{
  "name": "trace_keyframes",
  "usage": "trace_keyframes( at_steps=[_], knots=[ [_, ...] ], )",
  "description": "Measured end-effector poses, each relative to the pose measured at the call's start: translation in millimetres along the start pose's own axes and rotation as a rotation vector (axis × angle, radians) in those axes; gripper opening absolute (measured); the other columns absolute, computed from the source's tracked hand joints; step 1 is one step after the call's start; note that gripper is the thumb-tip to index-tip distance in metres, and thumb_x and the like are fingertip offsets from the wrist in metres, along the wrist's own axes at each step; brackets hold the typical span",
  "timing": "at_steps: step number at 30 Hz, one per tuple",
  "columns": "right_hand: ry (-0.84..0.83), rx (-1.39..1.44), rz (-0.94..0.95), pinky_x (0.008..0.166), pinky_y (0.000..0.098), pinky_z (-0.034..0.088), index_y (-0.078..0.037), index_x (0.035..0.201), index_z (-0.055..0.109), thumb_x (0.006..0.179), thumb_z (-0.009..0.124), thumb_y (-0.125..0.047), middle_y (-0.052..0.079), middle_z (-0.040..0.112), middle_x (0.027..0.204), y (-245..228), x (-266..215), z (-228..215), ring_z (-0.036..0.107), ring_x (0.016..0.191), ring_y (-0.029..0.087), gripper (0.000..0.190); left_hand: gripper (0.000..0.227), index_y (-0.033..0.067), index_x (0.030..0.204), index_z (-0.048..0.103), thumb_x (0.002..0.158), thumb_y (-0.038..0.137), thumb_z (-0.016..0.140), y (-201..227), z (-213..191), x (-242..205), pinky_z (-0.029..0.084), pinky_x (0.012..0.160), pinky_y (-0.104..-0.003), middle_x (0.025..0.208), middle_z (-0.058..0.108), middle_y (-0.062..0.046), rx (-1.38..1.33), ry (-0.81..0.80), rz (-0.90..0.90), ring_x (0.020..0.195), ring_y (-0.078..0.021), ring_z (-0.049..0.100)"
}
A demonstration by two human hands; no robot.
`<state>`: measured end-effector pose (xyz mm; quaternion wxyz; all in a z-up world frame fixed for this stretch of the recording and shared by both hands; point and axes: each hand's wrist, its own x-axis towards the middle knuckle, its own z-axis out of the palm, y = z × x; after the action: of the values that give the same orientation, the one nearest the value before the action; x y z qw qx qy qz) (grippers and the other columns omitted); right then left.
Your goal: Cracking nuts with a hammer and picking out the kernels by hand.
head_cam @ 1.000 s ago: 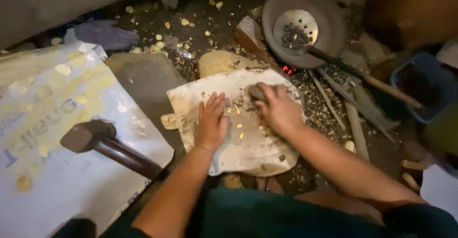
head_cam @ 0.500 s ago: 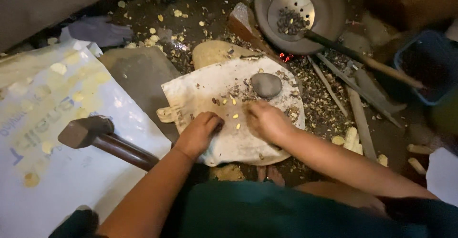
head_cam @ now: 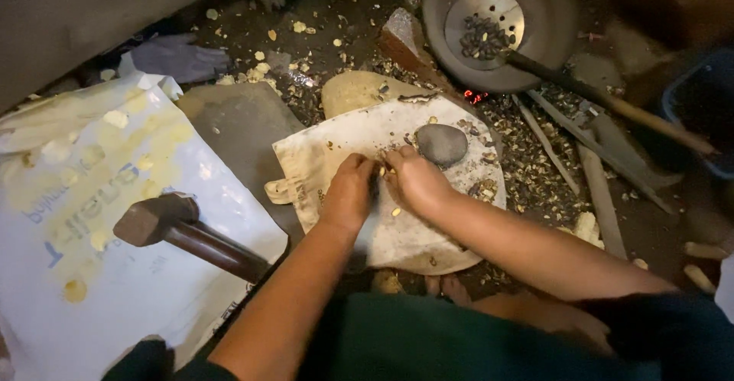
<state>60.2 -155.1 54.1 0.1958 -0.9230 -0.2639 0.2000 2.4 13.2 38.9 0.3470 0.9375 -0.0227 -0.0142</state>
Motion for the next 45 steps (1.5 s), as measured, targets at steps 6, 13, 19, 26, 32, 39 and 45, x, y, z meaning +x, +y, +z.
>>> trace_keyframes(
  at_steps=[6, 13, 19, 26, 32, 39, 45],
  knots=[
    [-0.111, 0.258, -0.072, 0.076, 0.0528, 0.057, -0.01, 0.094, 0.069, 0.082, 0.056, -0.009, 0.024, 0.073, 0.093, -18, -35, -44, 0.071, 0.092, 0.049, 0.017, 0.016, 0.0113, 0.106, 0.075, 0.101, 0.009, 0.059, -9, -5, -4, 0.049, 0.103, -0.043, 0.104, 0.072, -0.014, -0.382, 0.158, -0.158, 0.11, -0.034, 0.066],
    [-0.325, 0.166, 0.029, 0.09, 0.0537, 0.06, -0.011, 0.11, 0.068, 0.089, 0.067, -0.008, 0.02, 0.072, 0.114, -43, -49, -53, 0.073, 0.104, 0.044, 0.021, 0.029, 0.0042, 0.107, 0.061, 0.103, 0.03, 0.05, -22, -7, 4, 0.062, 0.081, -0.023, 0.096, 0.066, -0.009, -1.474, 0.03, -0.906, 0.09, -0.0185, 0.073],
    [0.048, 0.156, -0.055, 0.081, 0.0493, 0.059, -0.014, 0.107, 0.071, 0.093, 0.066, -0.021, 0.016, 0.074, 0.098, -2, 1, -26, 0.073, 0.092, 0.041, 0.016, 0.04, -0.0003, 0.13, 0.061, 0.109, 0.03, 0.046, 4, -25, -5, 0.065, 0.07, -0.028, 0.107, 0.071, -0.014, -1.697, -0.247, -0.907, 0.085, -0.0201, 0.075],
    [0.093, -0.041, -0.22, 0.084, 0.0464, 0.06, -0.008, 0.109, 0.065, 0.09, 0.067, -0.018, 0.017, 0.064, 0.107, 6, -4, -6, 0.071, 0.097, 0.041, 0.022, 0.031, 0.0024, 0.118, 0.066, 0.104, 0.027, 0.055, -6, -1, -8, 0.047, 0.051, -0.013, 0.089, 0.06, -0.005, -1.708, 0.093, -0.975, 0.065, -0.0099, 0.06],
    [0.182, 0.37, -0.468, 0.098, 0.0459, 0.053, -0.005, 0.13, 0.063, 0.091, 0.074, -0.021, 0.016, 0.064, 0.116, -60, -25, -83, 0.066, 0.114, 0.039, 0.043, 0.02, 0.0048, 0.107, 0.066, 0.1, 0.022, 0.06, 18, -26, -4, 0.049, 0.046, -0.018, 0.084, 0.06, -0.004, -1.98, 0.108, -0.863, 0.061, -0.0126, 0.06],
    [0.368, 0.253, -0.539, 0.107, 0.0402, 0.046, 0.0, 0.128, 0.065, 0.098, 0.06, -0.015, 0.016, 0.066, 0.124, -141, -59, -208, 0.062, 0.119, 0.029, 0.033, 0.021, 0.0157, 0.086, 0.053, 0.1, 0.031, 0.055, 9, -208, 48, 0.016, 0.035, -0.021, 0.068, 0.05, 0.003, -1.541, -0.266, -0.458, 0.05, -0.0071, 0.038],
    [-0.112, 0.08, -0.576, 0.085, 0.0624, 0.057, 0.0, 0.114, 0.067, 0.085, 0.071, -0.009, 0.029, 0.073, 0.104, -274, -44, -149, 0.07, 0.1, 0.052, 0.031, 0.035, 0.004, 0.126, 0.062, 0.091, 0.006, 0.062, -173, -309, -34, 0.051, 0.042, -0.02, 0.075, 0.064, -0.008, -0.805, 0.297, -0.532, 0.054, -0.0119, 0.062]
  ],
)
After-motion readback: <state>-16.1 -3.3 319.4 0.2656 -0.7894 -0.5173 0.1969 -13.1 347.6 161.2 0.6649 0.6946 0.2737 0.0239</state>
